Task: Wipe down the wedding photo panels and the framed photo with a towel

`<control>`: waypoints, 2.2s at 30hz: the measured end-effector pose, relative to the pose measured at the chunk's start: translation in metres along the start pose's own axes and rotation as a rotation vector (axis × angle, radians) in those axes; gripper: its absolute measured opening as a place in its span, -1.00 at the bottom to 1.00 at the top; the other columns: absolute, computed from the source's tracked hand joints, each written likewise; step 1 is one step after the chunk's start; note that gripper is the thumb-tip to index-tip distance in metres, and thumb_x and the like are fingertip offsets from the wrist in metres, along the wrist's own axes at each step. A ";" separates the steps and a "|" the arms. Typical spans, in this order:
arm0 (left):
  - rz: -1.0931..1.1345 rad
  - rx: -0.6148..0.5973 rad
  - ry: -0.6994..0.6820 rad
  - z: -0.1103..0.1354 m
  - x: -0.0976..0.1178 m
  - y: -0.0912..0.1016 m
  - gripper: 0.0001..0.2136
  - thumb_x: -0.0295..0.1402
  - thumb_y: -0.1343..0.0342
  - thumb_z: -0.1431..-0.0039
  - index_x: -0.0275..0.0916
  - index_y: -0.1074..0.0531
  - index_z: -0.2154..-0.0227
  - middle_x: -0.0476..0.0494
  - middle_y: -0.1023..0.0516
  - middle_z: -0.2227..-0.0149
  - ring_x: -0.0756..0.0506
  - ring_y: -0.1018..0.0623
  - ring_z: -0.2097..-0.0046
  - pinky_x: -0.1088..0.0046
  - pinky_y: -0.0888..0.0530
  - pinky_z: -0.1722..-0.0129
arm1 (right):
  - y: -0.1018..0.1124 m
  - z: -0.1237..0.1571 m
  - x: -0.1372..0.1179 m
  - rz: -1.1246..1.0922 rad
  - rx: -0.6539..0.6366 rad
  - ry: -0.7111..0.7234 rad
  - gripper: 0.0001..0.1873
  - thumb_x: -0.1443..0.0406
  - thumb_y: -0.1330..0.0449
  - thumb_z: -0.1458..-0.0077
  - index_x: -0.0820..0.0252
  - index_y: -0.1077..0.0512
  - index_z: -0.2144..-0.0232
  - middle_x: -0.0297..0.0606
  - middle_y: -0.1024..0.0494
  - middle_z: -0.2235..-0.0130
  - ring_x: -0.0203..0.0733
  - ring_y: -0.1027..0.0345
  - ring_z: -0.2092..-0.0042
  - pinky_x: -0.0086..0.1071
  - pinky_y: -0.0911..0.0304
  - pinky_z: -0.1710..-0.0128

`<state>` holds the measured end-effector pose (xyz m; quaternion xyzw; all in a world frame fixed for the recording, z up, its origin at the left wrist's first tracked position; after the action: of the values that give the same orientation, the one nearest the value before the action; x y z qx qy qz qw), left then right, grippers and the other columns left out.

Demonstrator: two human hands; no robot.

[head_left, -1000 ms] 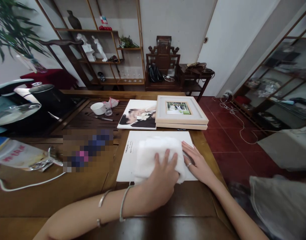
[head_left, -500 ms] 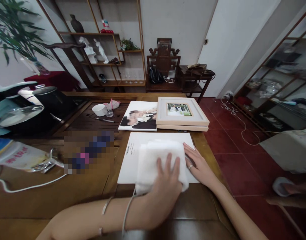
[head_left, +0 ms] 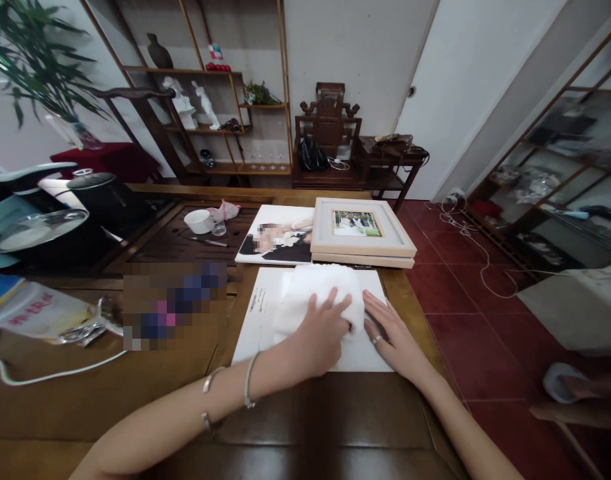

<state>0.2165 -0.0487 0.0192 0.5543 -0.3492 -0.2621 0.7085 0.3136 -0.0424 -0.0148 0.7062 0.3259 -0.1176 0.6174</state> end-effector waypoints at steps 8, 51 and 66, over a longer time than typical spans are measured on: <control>0.150 0.182 -0.033 -0.022 -0.021 0.030 -0.73 -0.66 0.12 0.03 -0.31 -0.39 0.30 -0.23 -0.51 0.18 -0.17 -0.45 0.00 0.26 -0.37 -0.02 | -0.001 0.000 0.000 0.017 0.007 0.012 -0.50 0.26 0.05 -0.22 -0.01 -0.08 -0.21 -0.24 -0.19 -0.23 -0.08 0.05 -0.28 0.07 0.19 -0.24; -0.077 0.018 0.064 -0.041 0.006 0.015 -0.73 -0.60 0.07 -0.04 -0.45 -0.45 0.22 -0.49 -0.44 0.04 -0.31 -0.45 0.00 0.17 -0.44 0.12 | 0.005 -0.001 0.004 -0.109 0.086 0.027 -0.59 0.22 0.04 -0.21 -0.01 -0.25 -0.11 -0.24 -0.31 -0.17 -0.04 -0.02 -0.25 0.09 0.19 -0.24; -0.224 0.061 -0.151 0.041 0.082 -0.042 -0.76 -0.30 -0.03 -0.17 -0.27 -0.56 0.24 -0.39 -0.33 -0.12 -0.41 -0.42 -0.05 0.09 -0.45 0.19 | 0.012 0.002 0.024 -0.334 0.217 -0.124 -0.57 0.14 0.00 -0.20 0.08 -0.32 -0.08 -0.22 -0.25 -0.20 -0.07 -0.02 -0.25 -0.02 0.12 -0.26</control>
<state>0.2358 -0.1458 0.0009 0.5899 -0.3455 -0.3696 0.6293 0.3390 -0.0369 -0.0192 0.6960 0.3853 -0.2960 0.5286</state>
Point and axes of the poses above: each hand's wrist, its own z-axis away from the middle knuckle, its own y-axis out of the back of the hand, x = y × z, the point moved 10 cm from there along -z, towards the middle knuckle
